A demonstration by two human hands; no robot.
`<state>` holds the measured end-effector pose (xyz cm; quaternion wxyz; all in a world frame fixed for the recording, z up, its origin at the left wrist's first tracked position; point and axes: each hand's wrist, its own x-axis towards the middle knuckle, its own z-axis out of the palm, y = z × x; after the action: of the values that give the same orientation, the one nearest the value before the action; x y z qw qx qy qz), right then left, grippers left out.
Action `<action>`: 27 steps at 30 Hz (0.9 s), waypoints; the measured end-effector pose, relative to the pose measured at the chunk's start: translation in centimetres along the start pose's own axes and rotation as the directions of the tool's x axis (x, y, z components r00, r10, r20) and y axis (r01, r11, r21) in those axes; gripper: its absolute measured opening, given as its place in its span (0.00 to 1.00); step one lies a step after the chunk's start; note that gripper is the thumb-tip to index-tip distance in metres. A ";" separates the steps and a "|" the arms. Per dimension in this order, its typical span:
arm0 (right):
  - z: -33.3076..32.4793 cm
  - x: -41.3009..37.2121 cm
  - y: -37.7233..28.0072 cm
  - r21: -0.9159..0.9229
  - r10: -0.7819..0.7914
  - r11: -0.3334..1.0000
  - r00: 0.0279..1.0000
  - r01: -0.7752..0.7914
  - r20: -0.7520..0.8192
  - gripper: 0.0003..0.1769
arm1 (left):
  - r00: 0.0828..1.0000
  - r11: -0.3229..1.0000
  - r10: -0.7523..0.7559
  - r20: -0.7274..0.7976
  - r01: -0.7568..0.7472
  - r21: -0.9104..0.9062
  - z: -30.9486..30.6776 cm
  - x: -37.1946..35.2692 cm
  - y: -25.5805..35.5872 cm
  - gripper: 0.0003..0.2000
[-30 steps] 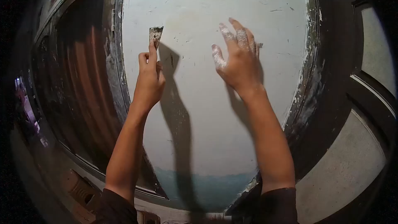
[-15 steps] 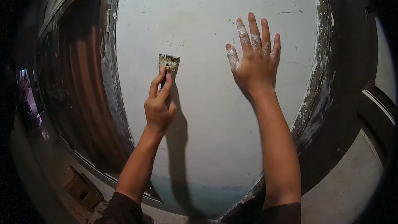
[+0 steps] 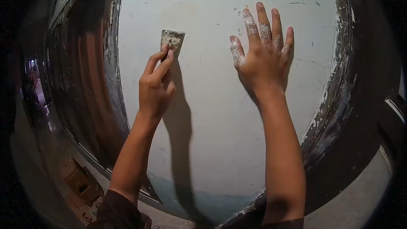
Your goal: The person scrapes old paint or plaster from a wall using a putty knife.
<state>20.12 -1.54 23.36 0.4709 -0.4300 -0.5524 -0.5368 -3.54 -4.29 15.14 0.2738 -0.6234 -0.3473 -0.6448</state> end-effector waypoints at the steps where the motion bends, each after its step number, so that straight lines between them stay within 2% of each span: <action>1: 0.0 0.0 0.1 0.000 -0.007 1.000 1.000 0.007 -0.010 0.36 | 1.000 1.000 -0.020 0.013 0.021 -0.017 -0.2 0.4 0.3 0.27; 3: -0.2 -0.1 0.1 0.018 -0.012 1.000 1.000 0.012 -0.018 0.36 | 0.999 0.999 0.049 -0.016 -0.049 0.014 -0.1 -0.4 -0.3 0.26; 5: 0.1 -0.1 0.2 0.012 -0.016 1.000 1.000 0.017 -0.021 0.35 | 1.000 1.000 -0.019 -0.001 0.019 -0.015 0.1 -2.3 0.2 0.26; 7: 0.1 -0.1 0.0 0.013 -0.012 1.000 0.999 0.013 -0.032 0.35 | 1.000 0.999 -0.015 0.004 0.015 -0.028 0.3 -2.7 0.1 0.27; 9: 0.2 0.1 0.1 0.006 -0.010 1.000 0.999 0.010 -0.051 0.34 | 0.997 0.998 0.061 -0.041 -0.060 0.021 0.8 -1.0 -0.2 0.28; 10: 0.2 0.0 0.0 0.005 -0.010 1.000 0.999 0.011 -0.045 0.34 | 1.000 1.000 0.004 -0.001 -0.004 -0.008 0.7 0.2 0.0 0.28; 13: 0.3 0.0 0.2 0.002 -0.014 1.000 0.999 0.015 -0.037 0.35 | 1.000 0.999 -0.024 0.004 0.024 -0.043 0.2 1.2 0.7 0.27; 14: 0.3 0.0 0.2 -0.014 -0.019 1.000 1.000 0.018 -0.024 0.36 | 0.999 0.999 0.049 -0.021 -0.049 -0.002 0.2 0.4 0.2 0.28; 18: 0.2 -0.1 0.0 -0.057 -0.023 0.998 0.999 0.024 0.028 0.38 | 1.000 1.000 0.009 0.009 -0.009 -0.030 0.1 -3.2 0.0 0.27; 22: 0.3 0.0 0.1 -0.049 -0.026 0.998 0.999 0.028 0.028 0.39 | 0.995 0.996 0.090 -0.046 -0.089 0.033 0.5 1.3 0.0 0.25; 24: 0.2 -0.2 0.1 -0.050 -0.031 0.998 0.999 0.033 0.030 0.39 | 0.997 0.998 0.061 -0.043 -0.061 0.008 0.6 2.5 0.1 0.25; 27: 0.0 -0.4 -0.1 -0.056 -0.020 0.998 0.999 0.021 0.029 0.38 | 0.997 0.998 0.057 -0.053 -0.056 0.022 0.8 0.3 -0.2 0.25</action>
<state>20.10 -1.55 22.98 0.4453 -0.4449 -0.5482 -0.5507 -3.28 -3.51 15.40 0.3077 -0.6127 -0.3288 -0.6494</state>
